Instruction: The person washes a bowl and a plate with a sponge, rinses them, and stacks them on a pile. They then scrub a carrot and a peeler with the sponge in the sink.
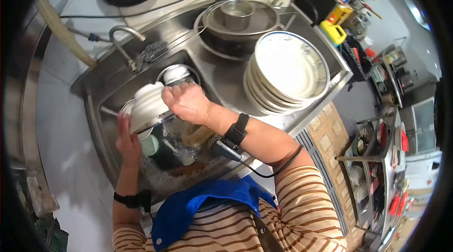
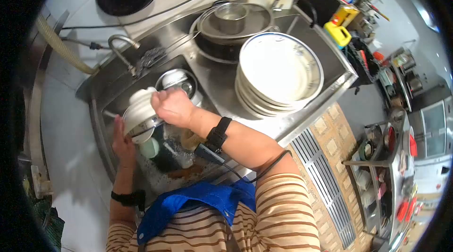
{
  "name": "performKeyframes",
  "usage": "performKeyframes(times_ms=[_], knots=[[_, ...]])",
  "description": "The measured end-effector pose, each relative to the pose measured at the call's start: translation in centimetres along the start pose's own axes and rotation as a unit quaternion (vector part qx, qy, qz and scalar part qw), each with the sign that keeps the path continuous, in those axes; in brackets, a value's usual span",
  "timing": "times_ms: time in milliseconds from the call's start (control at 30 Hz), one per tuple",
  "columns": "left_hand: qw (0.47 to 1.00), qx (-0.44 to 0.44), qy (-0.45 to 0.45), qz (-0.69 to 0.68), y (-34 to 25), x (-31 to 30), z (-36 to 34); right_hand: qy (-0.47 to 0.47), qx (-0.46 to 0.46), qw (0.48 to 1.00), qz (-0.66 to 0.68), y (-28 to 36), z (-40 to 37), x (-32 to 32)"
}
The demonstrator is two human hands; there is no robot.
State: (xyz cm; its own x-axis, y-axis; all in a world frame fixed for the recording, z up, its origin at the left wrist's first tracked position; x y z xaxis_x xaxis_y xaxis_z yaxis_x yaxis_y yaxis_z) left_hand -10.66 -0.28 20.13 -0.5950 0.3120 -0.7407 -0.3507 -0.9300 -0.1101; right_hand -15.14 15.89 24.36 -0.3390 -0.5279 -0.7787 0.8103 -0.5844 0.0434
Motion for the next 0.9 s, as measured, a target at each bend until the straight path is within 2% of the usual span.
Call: performKeyframes(times_ms=[33, 100, 167, 200, 233, 300, 333, 367, 433, 500, 533, 567, 600, 633, 667, 700, 733, 767, 833, 867, 900], knots=[[1.0, 0.006, -0.008, -0.009, -0.9, -0.4, 1.0, -0.006, 0.0, 0.999, -0.048, -0.4, 0.7, -2.5], [0.956, -0.1, -0.101, -0.258, -0.3, -2.3, 2.6, -0.014, 0.074, 0.995, -0.064, -3.4, 1.5, -7.3], [0.945, -0.085, -0.102, -0.298, -1.6, -2.9, 4.0, -0.103, 0.131, 0.983, -0.072, -6.6, 1.1, -14.2], [0.954, -0.092, -0.049, -0.281, -1.6, -1.8, 4.1, -0.105, 0.225, 0.963, -0.105, -8.6, 0.2, -17.2], [0.96, -0.102, 0.007, -0.262, -1.6, -0.5, 3.9, -0.041, 0.345, 0.924, -0.16, -11.5, -0.7, -19.5], [0.962, -0.12, 0.036, -0.244, -0.8, 2.1, 1.9, -0.088, 0.407, 0.899, -0.136, -14.2, -3.3, -25.6], [0.962, -0.11, 0.086, -0.236, 0.0, 4.9, 0.0, -0.151, 0.372, 0.91, -0.101, -15.4, -4.5, -27.9], [0.959, -0.102, 0.136, -0.227, 0.6, 6.9, -1.6, -0.166, 0.404, 0.899, -0.018, -16.6, -6.4, -29.0], [0.902, -0.223, 0.286, -0.236, 1.0, 9.8, -5.1, -0.164, 0.506, 0.841, 0.095, -21.5, -12.2, -29.1], [0.907, -0.148, 0.333, -0.209, 1.1, 11.9, -8.6, -0.163, 0.58, 0.778, 0.178, -23.9, -17.5, -27.9], [0.911, -0.136, 0.329, -0.207, 1.6, 12.9, -10.3, -0.19, 0.542, 0.786, 0.229, -26.3, -20.2, -27.2], [0.914, -0.127, 0.326, -0.203, 2.1, 13.5, -12.0, -0.149, 0.591, 0.754, 0.243, -27.1, -22.8, -26.4], [0.906, -0.148, 0.357, -0.174, 3.1, 14.3, -13.5, -0.131, 0.636, 0.722, 0.239, -25.2, -22.6, -26.0], [0.895, -0.165, 0.387, -0.147, 3.8, 15.0, -14.7, -0.061, 0.697, 0.688, 0.192, -24.6, -23.6, -25.9], [0.887, -0.178, 0.411, -0.114, 4.7, 15.5, -15.7, -0.085, 0.684, 0.689, 0.225, -25.7, -25.3, -25.2], [0.877, -0.185, 0.435, -0.085, 5.5, 16.2, -16.8, 0.037, 0.718, 0.678, 0.153, -24.8, -25.1, -25.0], [0.883, -0.17, 0.435, -0.043, 6.5, 16.7, -17.7, 0.036, 0.597, 0.801, -0.028, -27.9, -26.0, -27.0], [0.881, -0.172, 0.439, -0.04, 7.5, 17.7, -18.7, 0.029, 0.44, 0.873, -0.21, -29.0, -26.6, -28.1], [0.894, -0.13, 0.423, 0.066, 9.6, 19.1, -19.3, 0.04, 0.484, 0.747, -0.454, -22.1, -19.6, -30.3], [0.919, -0.131, 0.367, 0.068, 9.5, 18.0, -18.0, -0.011, 0.508, 0.736, -0.447, -18.5, -16.4, -30.6], [0.916, -0.13, 0.374, 0.065, 9.5, 18.4, -17.9, -0.108, 0.363, 0.873, -0.306, -16.7, -14.5, -29.6]])
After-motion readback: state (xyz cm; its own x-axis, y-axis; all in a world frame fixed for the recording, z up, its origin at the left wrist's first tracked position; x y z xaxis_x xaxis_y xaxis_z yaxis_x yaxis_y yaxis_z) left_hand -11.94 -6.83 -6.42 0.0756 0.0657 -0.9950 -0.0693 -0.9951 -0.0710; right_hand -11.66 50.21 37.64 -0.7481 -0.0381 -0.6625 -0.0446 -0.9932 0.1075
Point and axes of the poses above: each hand's wrist, its own z-axis towards the middle knuckle, its own x-axis out of the palm, y = z × x, the point moved 10 cm from there along z, towards the middle knuckle, and after that the axes turned 7 degrees about z, right-handed, at the moved point
